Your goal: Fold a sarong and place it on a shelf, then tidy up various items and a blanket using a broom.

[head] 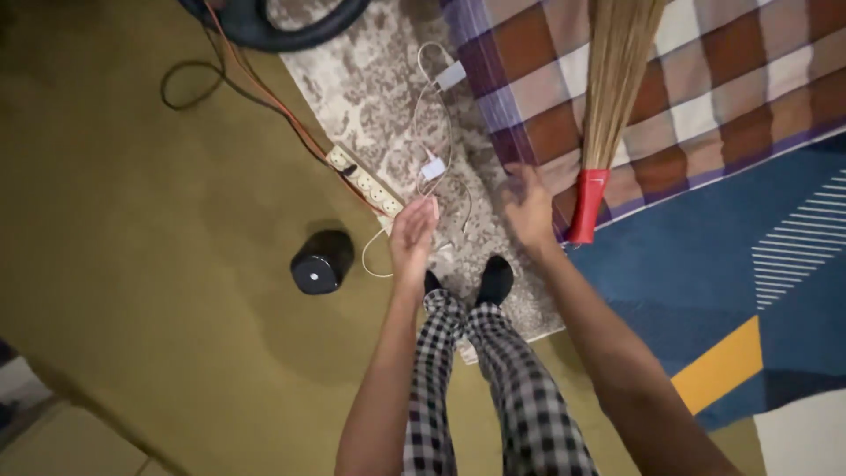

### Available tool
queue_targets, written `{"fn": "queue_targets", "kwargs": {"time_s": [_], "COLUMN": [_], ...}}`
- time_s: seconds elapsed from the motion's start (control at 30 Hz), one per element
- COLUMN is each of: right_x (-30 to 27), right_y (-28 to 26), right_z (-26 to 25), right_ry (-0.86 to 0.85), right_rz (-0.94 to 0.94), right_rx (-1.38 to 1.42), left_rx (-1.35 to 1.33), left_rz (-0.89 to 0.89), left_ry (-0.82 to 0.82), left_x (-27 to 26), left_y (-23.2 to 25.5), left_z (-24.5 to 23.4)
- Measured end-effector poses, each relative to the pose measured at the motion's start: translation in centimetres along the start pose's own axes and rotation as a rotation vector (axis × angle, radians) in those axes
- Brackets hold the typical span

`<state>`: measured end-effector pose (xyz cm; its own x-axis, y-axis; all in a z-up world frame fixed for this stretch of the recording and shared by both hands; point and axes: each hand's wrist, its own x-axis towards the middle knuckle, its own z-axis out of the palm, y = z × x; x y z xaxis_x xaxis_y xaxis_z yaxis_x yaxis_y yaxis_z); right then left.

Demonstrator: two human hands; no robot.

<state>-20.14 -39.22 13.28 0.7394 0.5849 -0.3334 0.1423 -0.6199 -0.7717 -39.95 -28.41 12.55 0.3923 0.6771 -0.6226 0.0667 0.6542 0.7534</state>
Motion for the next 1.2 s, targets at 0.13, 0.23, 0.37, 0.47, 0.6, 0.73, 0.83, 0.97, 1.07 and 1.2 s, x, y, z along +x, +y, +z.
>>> {"fn": "queue_targets", "kwargs": {"time_s": [0.13, 0.23, 0.37, 0.47, 0.6, 0.73, 0.83, 0.97, 1.07, 1.2], "right_x": [0.4, 2.4, 4.9, 6.0, 6.2, 6.3, 6.0, 5.8, 5.8, 4.5], "right_y": [8.2, 10.6, 13.8, 15.0, 15.8, 15.7, 15.6, 16.1, 16.1, 13.9], "right_z": [2.0, 1.4, -0.1, 0.8, 1.0, 1.2, 1.1, 1.0, 0.5, -1.8], "right_ry": [0.194, 0.389, 0.504, 0.541, 0.568, 0.578, 0.566, 0.552, 0.472, 0.333], "right_rz": [-0.121, -0.106, 0.093, 0.187, 0.148, 0.123, 0.134, 0.118, 0.148, 0.146], "right_rx": [-0.238, -0.541, -0.689, -0.737, -0.796, -0.816, -0.815, -0.790, -0.776, -0.694], "left_rx": [0.119, 0.372, 0.736, 1.006, 1.119, 1.366, 1.448, 1.422, 1.299, 0.778], "left_rz": [0.117, 0.219, 0.092, 0.228, 0.244, 0.155, 0.070, 0.016, 0.266, 0.392], "left_ry": [-0.002, 0.072, 0.239, 0.272, 0.239, 0.191, 0.093, 0.088, -0.002, -0.041], "left_x": [4.5, 9.4, 15.1, 17.7, 20.7, 20.6, 20.3, 19.2, 16.0, 8.0], "left_y": [-10.1, -16.6, -19.8, -20.8, -23.8, -24.5, -26.9, -28.5, -30.7, -21.0], "left_z": [-0.4, -0.3, 1.1, 1.8, 2.0, 1.8, -0.9, -5.4, -8.7, -4.9]}}
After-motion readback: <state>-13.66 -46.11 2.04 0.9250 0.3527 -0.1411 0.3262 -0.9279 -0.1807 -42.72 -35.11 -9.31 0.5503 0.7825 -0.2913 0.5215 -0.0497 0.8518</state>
